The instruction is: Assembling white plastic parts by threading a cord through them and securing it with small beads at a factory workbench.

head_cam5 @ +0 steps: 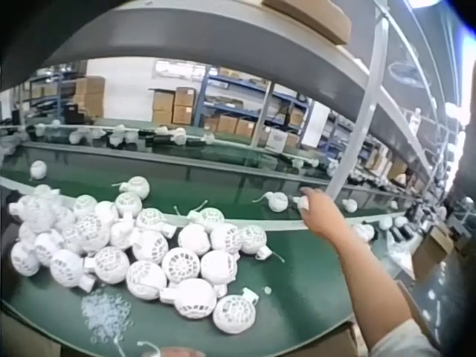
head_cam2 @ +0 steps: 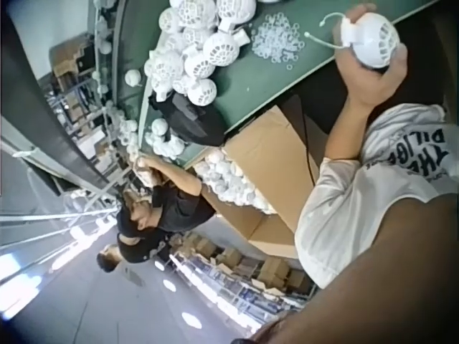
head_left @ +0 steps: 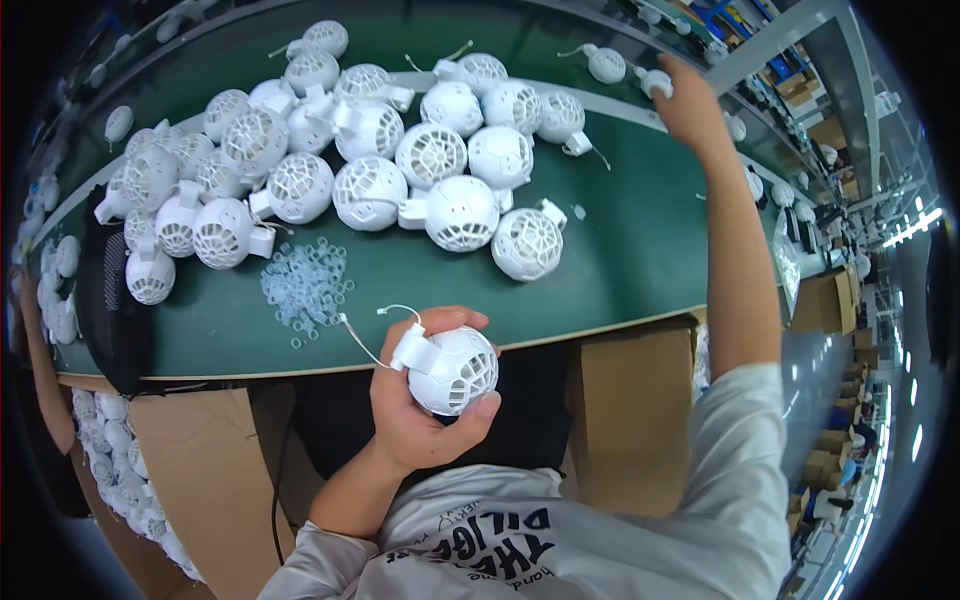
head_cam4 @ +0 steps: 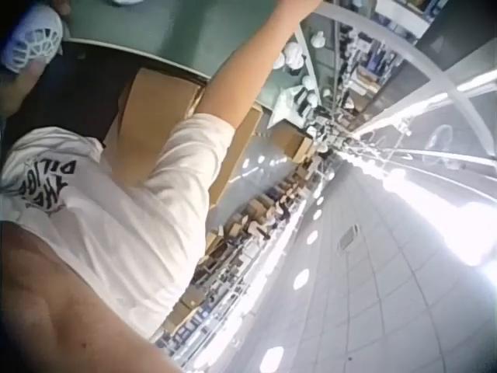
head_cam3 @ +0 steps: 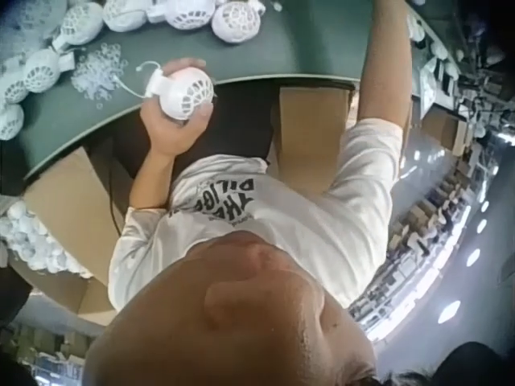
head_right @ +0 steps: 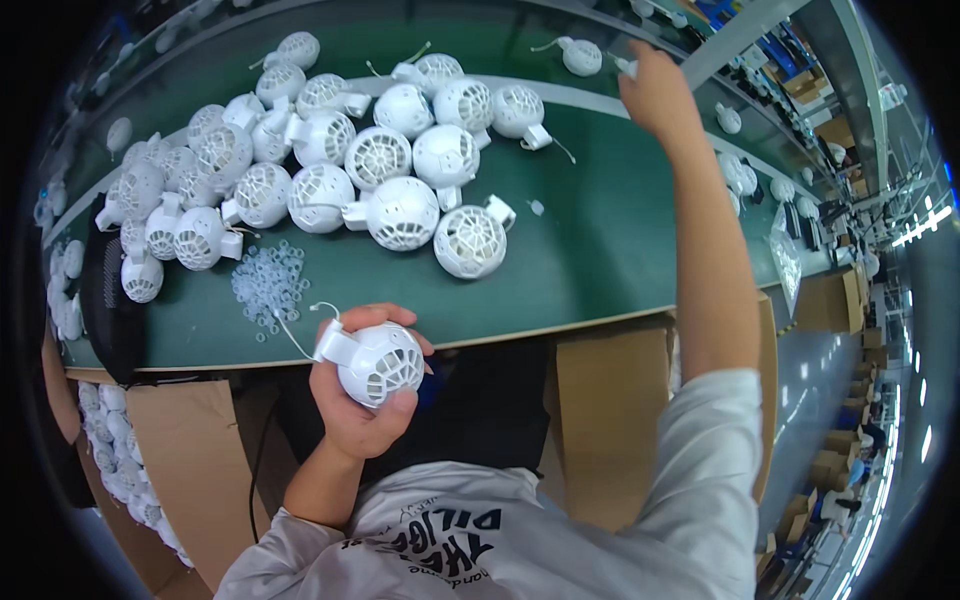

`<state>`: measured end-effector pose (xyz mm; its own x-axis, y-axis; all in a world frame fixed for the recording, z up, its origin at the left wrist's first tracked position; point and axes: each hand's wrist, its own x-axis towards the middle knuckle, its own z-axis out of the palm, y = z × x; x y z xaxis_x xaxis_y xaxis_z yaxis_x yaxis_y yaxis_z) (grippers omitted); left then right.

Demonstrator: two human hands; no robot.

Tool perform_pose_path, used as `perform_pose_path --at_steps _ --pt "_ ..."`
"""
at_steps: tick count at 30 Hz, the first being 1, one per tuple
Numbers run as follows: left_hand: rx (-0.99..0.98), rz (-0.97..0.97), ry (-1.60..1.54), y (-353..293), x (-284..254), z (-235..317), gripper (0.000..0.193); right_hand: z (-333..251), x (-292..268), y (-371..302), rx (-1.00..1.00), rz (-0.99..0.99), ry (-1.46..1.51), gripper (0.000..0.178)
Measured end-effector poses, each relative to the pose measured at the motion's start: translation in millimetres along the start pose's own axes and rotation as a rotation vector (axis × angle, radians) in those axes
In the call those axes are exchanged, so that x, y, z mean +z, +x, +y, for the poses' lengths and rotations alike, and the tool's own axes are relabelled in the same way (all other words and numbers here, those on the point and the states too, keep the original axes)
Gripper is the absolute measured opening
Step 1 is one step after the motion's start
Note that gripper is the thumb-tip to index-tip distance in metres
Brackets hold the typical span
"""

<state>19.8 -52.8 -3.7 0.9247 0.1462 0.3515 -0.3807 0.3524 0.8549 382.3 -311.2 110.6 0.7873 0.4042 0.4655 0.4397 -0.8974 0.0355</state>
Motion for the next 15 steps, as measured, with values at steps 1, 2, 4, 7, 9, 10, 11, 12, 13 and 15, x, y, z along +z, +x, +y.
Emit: perform_pose_path --at_steps 1,2,4,7,9,10,11,12,13,15 --pt "0.003 -0.002 0.03 1.0 -2.0 -2.7 0.067 16.5 27.5 18.7 -0.05 -0.059 -0.232 0.046" --pt "0.011 -0.009 0.051 1.7 -3.0 -5.3 0.067 34.9 48.5 36.3 0.015 -0.147 -0.3 0.047" --pt "0.014 -0.024 0.061 -0.6 -4.4 -7.9 0.067 52.2 76.4 53.9 0.079 -0.206 -0.361 0.048" --pt "-0.024 -0.015 0.037 -6.8 -1.1 -6.2 0.065 66.1 106.9 65.7 0.313 -0.314 -0.441 0.06" --pt "-0.055 0.045 0.016 -6.6 -1.1 -8.8 0.064 71.9 120.9 71.4 0.366 -0.371 -0.293 0.056" --pt "-0.045 0.033 0.04 -6.9 -3.1 -6.2 0.063 53.0 113.2 69.7 0.376 -0.366 -0.285 0.056" --pt "-0.047 0.018 0.043 -2.7 -5.6 -5.7 0.063 37.7 102.6 64.0 0.275 -0.255 -0.282 0.056" --pt "-0.04 0.019 0.024 -3.9 -4.3 -4.7 0.062 17.2 85.1 51.7 0.164 -0.158 -0.281 0.055" --pt "-0.036 0.02 0.003 -4.6 -3.2 -4.2 0.062 -0.7 64.9 38.3 0.17 -0.17 -0.284 0.055" --pt "-0.04 0.025 -0.023 -3.7 -2.7 -3.1 0.061 -31.6 19.5 11.3 0.055 -0.152 -0.203 0.053"
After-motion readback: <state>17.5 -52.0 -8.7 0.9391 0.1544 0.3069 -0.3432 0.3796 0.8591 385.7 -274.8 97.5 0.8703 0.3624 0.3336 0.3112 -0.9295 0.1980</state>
